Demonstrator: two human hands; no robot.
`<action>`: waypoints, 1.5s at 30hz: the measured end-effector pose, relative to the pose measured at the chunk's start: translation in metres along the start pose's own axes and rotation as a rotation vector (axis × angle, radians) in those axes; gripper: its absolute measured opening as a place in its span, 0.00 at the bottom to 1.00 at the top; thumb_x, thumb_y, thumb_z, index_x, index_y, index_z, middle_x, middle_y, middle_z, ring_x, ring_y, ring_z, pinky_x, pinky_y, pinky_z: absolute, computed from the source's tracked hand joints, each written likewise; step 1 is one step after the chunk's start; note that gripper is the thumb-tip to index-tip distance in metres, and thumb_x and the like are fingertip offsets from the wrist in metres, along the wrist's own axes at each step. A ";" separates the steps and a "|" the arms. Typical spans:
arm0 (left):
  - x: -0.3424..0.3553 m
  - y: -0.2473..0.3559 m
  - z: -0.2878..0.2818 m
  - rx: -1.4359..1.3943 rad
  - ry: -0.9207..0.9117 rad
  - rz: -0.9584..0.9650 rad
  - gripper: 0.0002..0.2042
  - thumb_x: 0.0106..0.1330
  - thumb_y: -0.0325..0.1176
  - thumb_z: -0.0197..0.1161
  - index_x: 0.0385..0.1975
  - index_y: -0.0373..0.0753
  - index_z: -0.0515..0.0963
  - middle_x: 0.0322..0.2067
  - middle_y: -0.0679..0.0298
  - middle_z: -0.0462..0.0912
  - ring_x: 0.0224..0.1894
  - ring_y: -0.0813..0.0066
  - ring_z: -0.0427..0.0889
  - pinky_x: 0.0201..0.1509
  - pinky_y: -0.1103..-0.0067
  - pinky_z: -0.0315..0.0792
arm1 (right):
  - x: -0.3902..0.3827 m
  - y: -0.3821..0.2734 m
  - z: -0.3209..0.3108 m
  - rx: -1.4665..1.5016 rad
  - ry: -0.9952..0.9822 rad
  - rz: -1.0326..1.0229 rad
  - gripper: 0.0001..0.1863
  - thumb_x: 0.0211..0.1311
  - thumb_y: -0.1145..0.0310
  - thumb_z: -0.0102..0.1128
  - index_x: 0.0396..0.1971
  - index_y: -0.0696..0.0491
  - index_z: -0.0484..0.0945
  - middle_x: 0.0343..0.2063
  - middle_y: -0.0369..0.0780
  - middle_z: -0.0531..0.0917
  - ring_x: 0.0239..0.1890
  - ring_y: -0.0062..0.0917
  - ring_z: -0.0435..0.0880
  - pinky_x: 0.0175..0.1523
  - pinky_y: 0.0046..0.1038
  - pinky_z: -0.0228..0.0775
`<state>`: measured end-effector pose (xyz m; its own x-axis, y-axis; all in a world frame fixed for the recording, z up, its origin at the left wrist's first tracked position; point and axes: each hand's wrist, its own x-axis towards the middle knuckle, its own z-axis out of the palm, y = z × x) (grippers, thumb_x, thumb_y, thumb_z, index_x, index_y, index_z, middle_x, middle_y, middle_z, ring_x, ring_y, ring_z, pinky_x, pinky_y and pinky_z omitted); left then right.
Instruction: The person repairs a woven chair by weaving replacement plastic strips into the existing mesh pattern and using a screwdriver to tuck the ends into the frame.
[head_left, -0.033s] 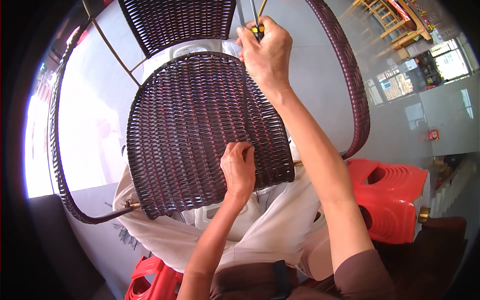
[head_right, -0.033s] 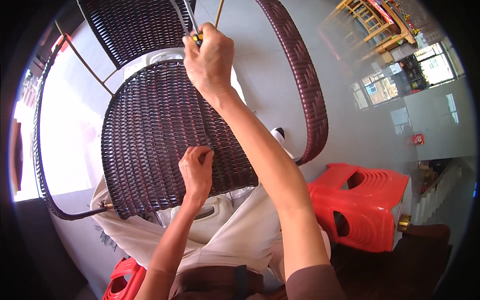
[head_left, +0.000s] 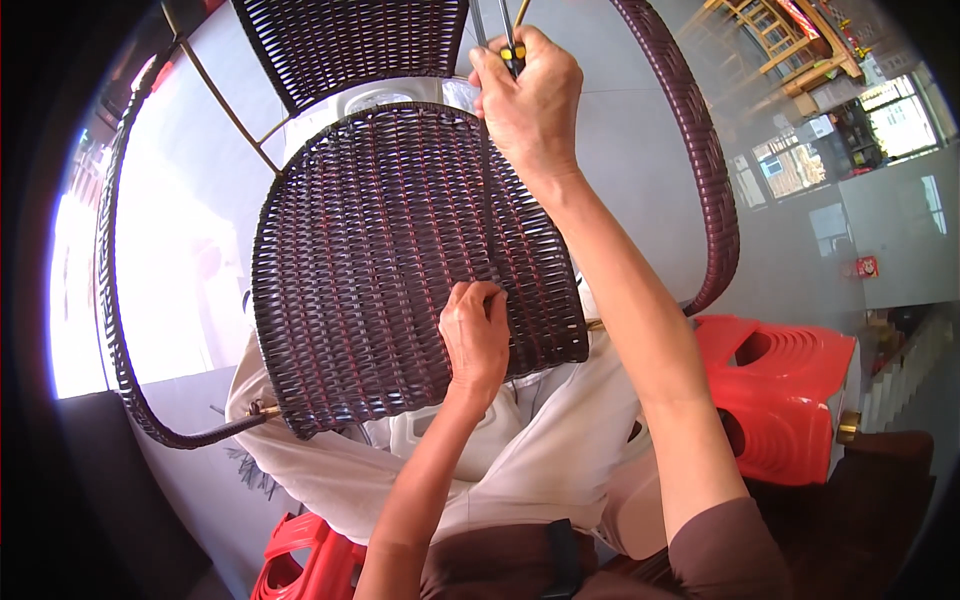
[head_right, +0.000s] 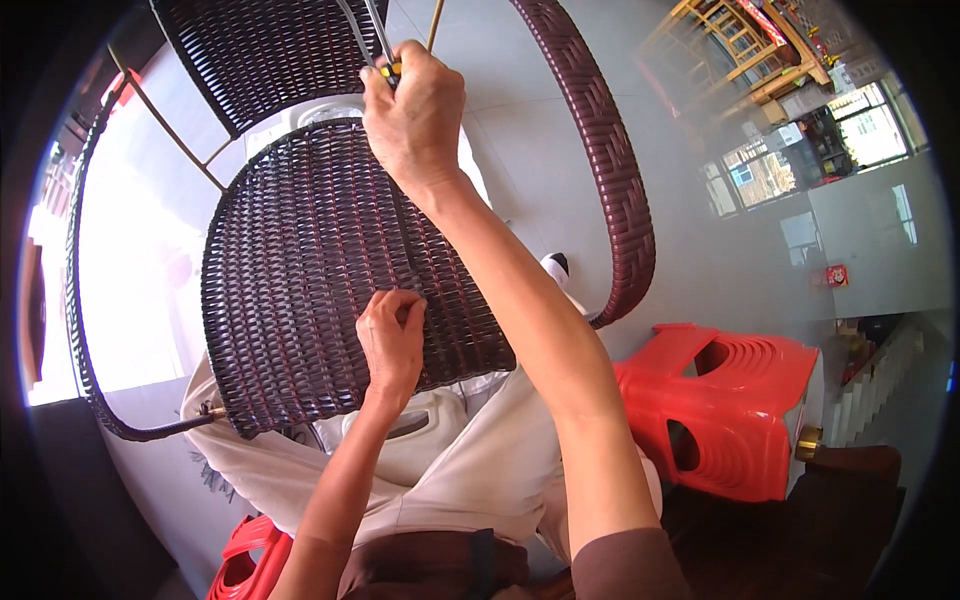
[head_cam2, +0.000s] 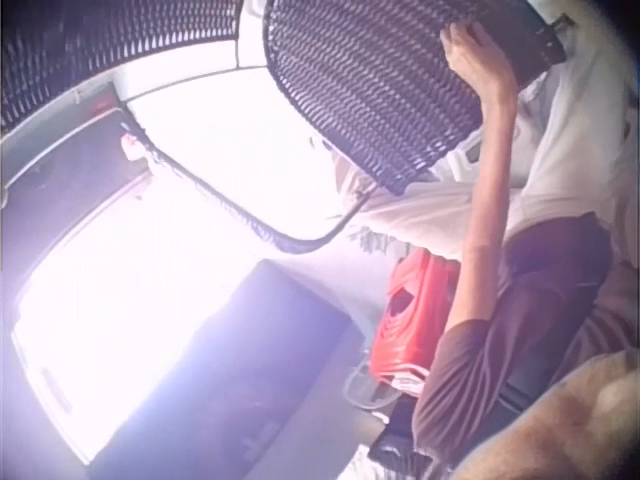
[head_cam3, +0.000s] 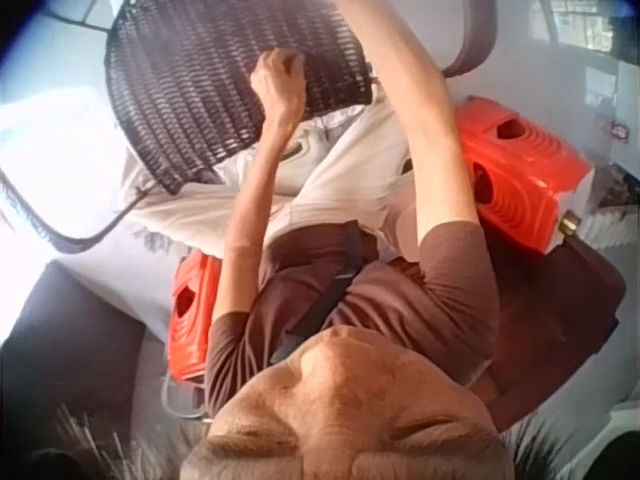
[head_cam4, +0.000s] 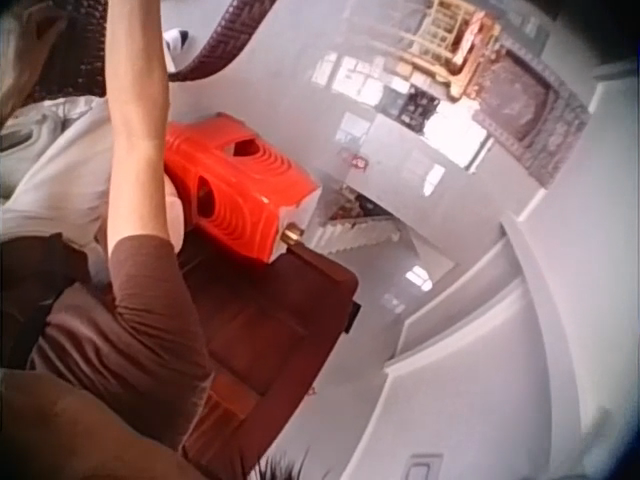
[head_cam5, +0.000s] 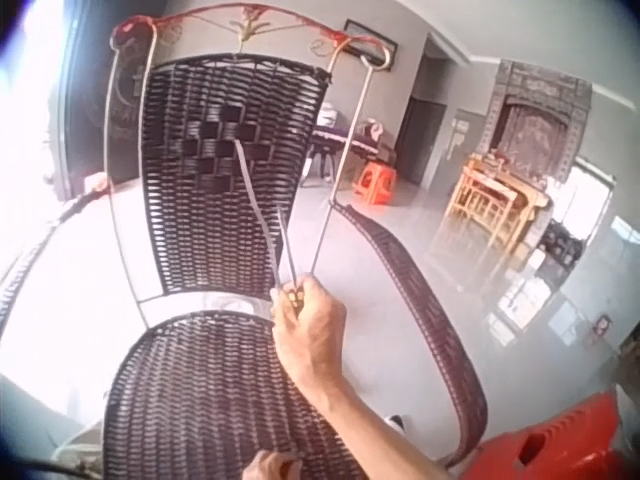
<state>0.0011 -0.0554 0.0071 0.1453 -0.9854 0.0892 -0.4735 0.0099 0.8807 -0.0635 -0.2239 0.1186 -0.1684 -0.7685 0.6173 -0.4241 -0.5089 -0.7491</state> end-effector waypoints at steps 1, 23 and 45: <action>0.001 -0.001 0.002 0.023 -0.004 0.011 0.04 0.54 0.23 0.61 0.27 0.30 0.77 0.22 0.56 0.75 0.22 0.67 0.75 0.29 0.75 0.69 | 0.002 -0.001 -0.001 0.024 0.007 0.019 0.07 0.51 0.75 0.61 0.22 0.62 0.74 0.15 0.46 0.78 0.17 0.33 0.79 0.26 0.29 0.70; 0.065 -0.020 -0.009 0.029 -0.148 0.271 0.07 0.54 0.27 0.63 0.31 0.31 0.77 0.25 0.56 0.76 0.21 0.66 0.74 0.27 0.75 0.68 | 0.025 -0.026 -0.001 0.103 -0.015 -0.065 0.08 0.53 0.77 0.58 0.17 0.61 0.70 0.12 0.44 0.76 0.16 0.30 0.78 0.21 0.29 0.67; 0.083 -0.014 -0.032 -0.498 -0.500 0.058 0.12 0.55 0.21 0.56 0.40 0.32 0.77 0.36 0.62 0.81 0.39 0.78 0.79 0.45 0.82 0.72 | -0.025 -0.070 -0.056 0.403 -0.211 0.300 0.08 0.53 0.72 0.58 0.18 0.59 0.75 0.13 0.37 0.78 0.09 0.14 0.72 0.14 0.16 0.60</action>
<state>0.0477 -0.1321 0.0168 -0.3413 -0.9397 0.0234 0.0029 0.0238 0.9997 -0.0790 -0.1472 0.1686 -0.0300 -0.9429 0.3316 -0.0028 -0.3317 -0.9434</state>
